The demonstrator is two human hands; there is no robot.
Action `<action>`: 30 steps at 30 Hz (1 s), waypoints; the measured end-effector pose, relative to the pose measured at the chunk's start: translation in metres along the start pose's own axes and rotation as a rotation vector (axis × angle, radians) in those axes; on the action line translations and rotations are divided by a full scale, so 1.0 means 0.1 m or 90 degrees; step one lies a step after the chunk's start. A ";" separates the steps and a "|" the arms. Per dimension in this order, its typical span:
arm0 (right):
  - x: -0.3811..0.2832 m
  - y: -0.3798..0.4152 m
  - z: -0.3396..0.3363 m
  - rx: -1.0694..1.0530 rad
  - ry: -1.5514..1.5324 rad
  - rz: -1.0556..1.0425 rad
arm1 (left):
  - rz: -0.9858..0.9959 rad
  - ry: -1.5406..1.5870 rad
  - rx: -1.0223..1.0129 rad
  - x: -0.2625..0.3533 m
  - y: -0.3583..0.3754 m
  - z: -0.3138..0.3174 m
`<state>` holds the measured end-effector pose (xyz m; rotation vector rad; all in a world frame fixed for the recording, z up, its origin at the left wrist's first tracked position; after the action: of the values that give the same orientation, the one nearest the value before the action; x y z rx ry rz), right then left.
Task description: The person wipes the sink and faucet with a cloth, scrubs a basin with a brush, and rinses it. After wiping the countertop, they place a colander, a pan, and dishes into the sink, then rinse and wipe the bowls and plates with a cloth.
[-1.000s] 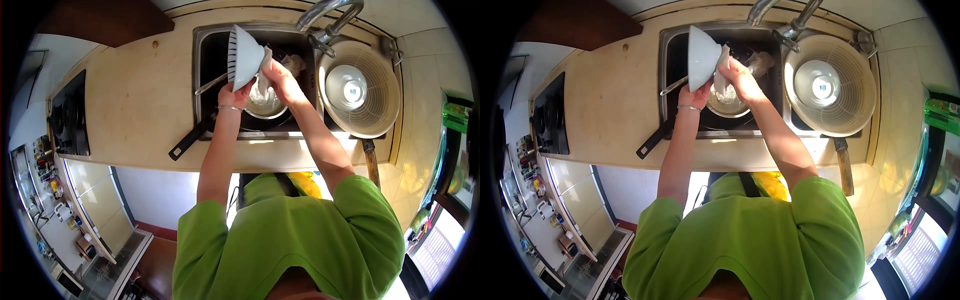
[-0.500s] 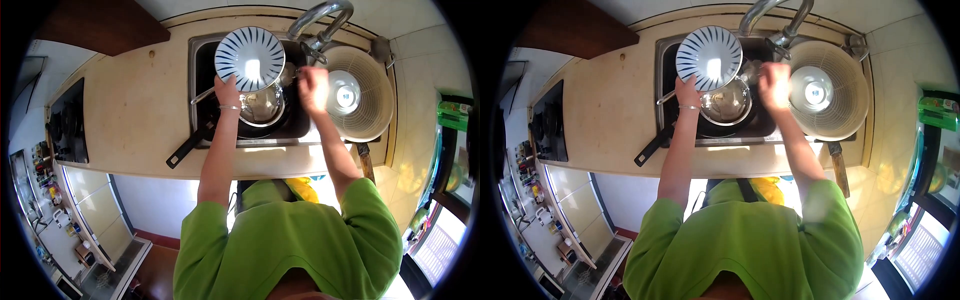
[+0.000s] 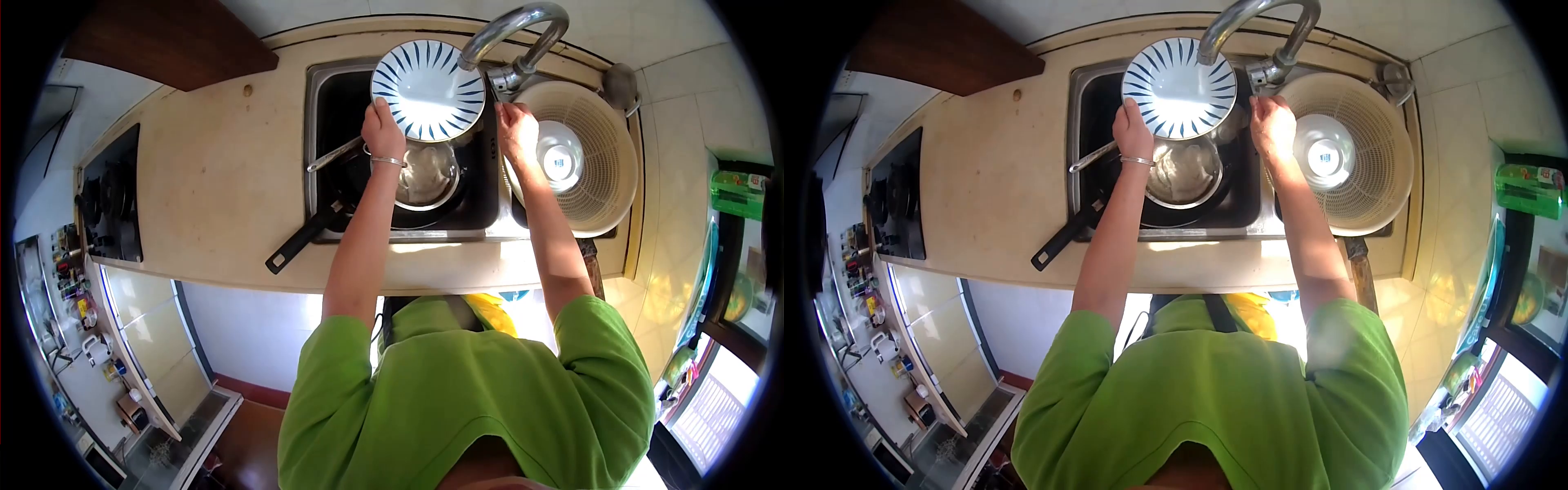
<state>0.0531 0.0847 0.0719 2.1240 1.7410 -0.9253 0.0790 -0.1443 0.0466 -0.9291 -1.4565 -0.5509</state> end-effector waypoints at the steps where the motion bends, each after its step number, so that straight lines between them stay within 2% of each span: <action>1: 0.02 0.00 0.00 0.005 -0.016 -0.001 | 0.007 -0.030 -0.012 0.02 -0.01 -0.02; 3: 0.00 0.04 -0.03 0.010 -0.033 -0.003 | 0.014 -0.059 -0.024 0.08 -0.04 -0.07; 5: -0.01 0.15 -0.07 0.019 -0.215 0.109 | 0.038 -0.133 -0.053 0.17 -0.08 -0.14; 7: -0.09 0.31 0.27 -0.332 -0.579 0.362 | 0.044 -0.149 -0.082 0.22 -0.12 -0.23; 9: -0.34 0.41 0.56 -0.649 -1.006 0.513 | 0.053 -0.163 -0.108 0.24 -0.18 -0.29; 11: -0.52 0.42 0.67 -0.744 -1.150 0.481 | 0.075 -0.168 -0.183 0.26 -0.22 -0.33; 12: -0.56 0.40 0.71 -0.697 -1.149 0.479 | -0.009 -0.219 -0.254 0.33 -0.23 -0.36; 13: -0.57 0.40 0.74 -0.700 -1.152 0.478 | -0.007 -0.223 -0.253 0.30 -0.24 -0.37; 15: -0.58 0.37 0.80 -0.658 -1.085 0.465 | 0.453 -0.654 -0.182 0.48 -0.27 -0.32; 16: -0.58 0.37 0.78 -0.630 -1.074 0.457 | 0.457 -0.888 -0.301 0.41 -0.28 -0.24; 17: -0.58 0.42 0.77 -0.630 -1.073 0.466 | 0.453 -0.888 -0.308 0.40 -0.25 -0.20; 19: -0.61 0.38 0.73 -0.573 -1.048 0.420 | 0.393 -0.781 -0.496 0.37 -0.18 0.04; 21: -0.59 0.40 0.72 -0.545 -1.051 0.423 | 0.399 -0.721 -0.522 0.19 -0.05 0.33; 23: -0.44 0.40 0.82 -0.550 -1.034 0.444 | 0.289 -0.693 -0.515 0.08 0.07 0.63; 24: -0.34 0.39 0.90 -0.530 -1.006 0.601 | 0.272 -0.608 -0.573 0.08 0.15 0.73; 25: -0.38 0.38 0.81 -0.590 -1.076 0.439 | 0.254 -0.521 -0.625 0.08 0.21 0.81; 27: -0.17 0.32 0.95 -0.488 -1.098 0.461 | 0.278 -0.417 -0.817 0.08 0.34 0.82; 28: -0.28 0.35 0.66 -0.392 -0.965 0.523 | 0.339 -0.393 -0.804 0.14 0.44 0.72; 29: -0.22 0.31 0.59 -0.387 -0.824 0.626 | 0.400 -0.370 -0.788 0.20 0.51 0.59; 30: -0.24 0.27 0.59 -0.459 -0.939 0.524 | 0.500 -0.403 -0.816 0.22 0.49 0.45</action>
<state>0.0579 0.0255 0.0353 0.8902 0.2680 -0.9194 0.0940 -0.0759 0.0529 -2.7208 -0.9761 -0.5808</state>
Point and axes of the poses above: each hand's wrist, its own y-axis away from the middle knuckle, its own z-axis out of the palm, x = y × z, the point moved 4 cm from there along -y, towards the middle knuckle, and after that the axes turned 11 degrees about z, right-handed, at the moved point
